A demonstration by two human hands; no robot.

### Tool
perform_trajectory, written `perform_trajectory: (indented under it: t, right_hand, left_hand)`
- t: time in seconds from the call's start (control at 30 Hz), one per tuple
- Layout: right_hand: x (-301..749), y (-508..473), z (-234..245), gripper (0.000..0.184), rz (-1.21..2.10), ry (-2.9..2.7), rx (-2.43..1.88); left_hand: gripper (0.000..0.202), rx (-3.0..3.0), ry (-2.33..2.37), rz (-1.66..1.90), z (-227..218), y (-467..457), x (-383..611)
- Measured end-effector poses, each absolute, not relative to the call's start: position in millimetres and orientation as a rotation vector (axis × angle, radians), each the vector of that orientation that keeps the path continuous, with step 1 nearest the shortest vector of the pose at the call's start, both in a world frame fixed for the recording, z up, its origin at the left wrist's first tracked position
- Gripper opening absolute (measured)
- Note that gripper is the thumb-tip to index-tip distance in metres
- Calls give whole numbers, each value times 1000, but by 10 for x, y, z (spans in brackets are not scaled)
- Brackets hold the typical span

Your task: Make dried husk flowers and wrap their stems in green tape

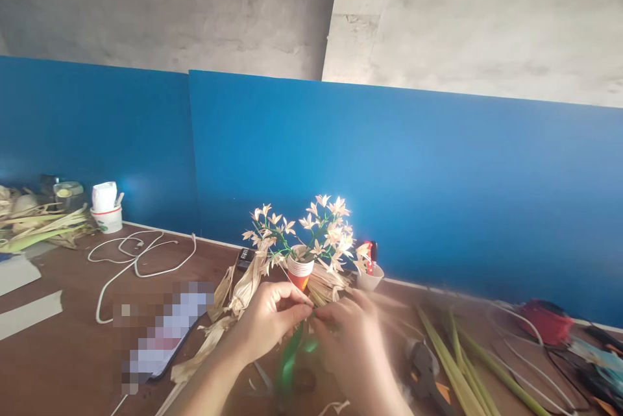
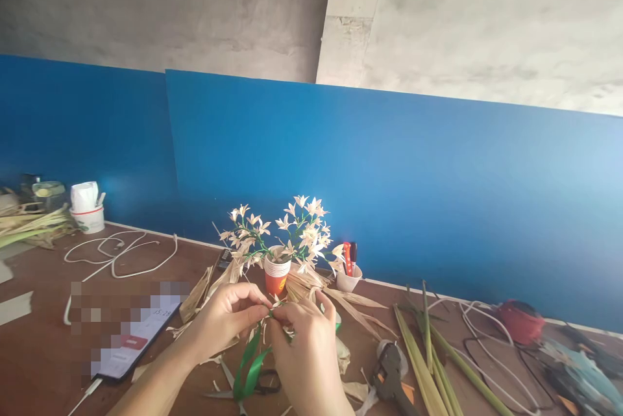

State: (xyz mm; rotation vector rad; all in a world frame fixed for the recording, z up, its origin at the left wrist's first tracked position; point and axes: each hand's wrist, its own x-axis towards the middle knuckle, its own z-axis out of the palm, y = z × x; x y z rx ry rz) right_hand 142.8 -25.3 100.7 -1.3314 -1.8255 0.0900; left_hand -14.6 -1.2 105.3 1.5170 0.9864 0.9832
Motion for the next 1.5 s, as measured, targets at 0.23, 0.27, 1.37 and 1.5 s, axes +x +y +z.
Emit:
perform_trajectory:
  t: [0.23,0.27,1.37,1.5]
  right_hand:
    - [1446,-249,995,19,-222,-1746,-1192]
    - [1438,-246,996,20,-248,-1736,-1178]
    - [1471,-226,976,21,992,-1608,-1332]
    - [1364,-230,895,9,57,-1749,-1305]
  left_hand:
    - [22,1458,1030,973,1040,-36,-93]
    - [23,1427,1014,973,1049,-46,-75]
    - [26,1433,888,1025,1097,-48,-187]
    - [28,1375,982,1073,1084,-49,-84]
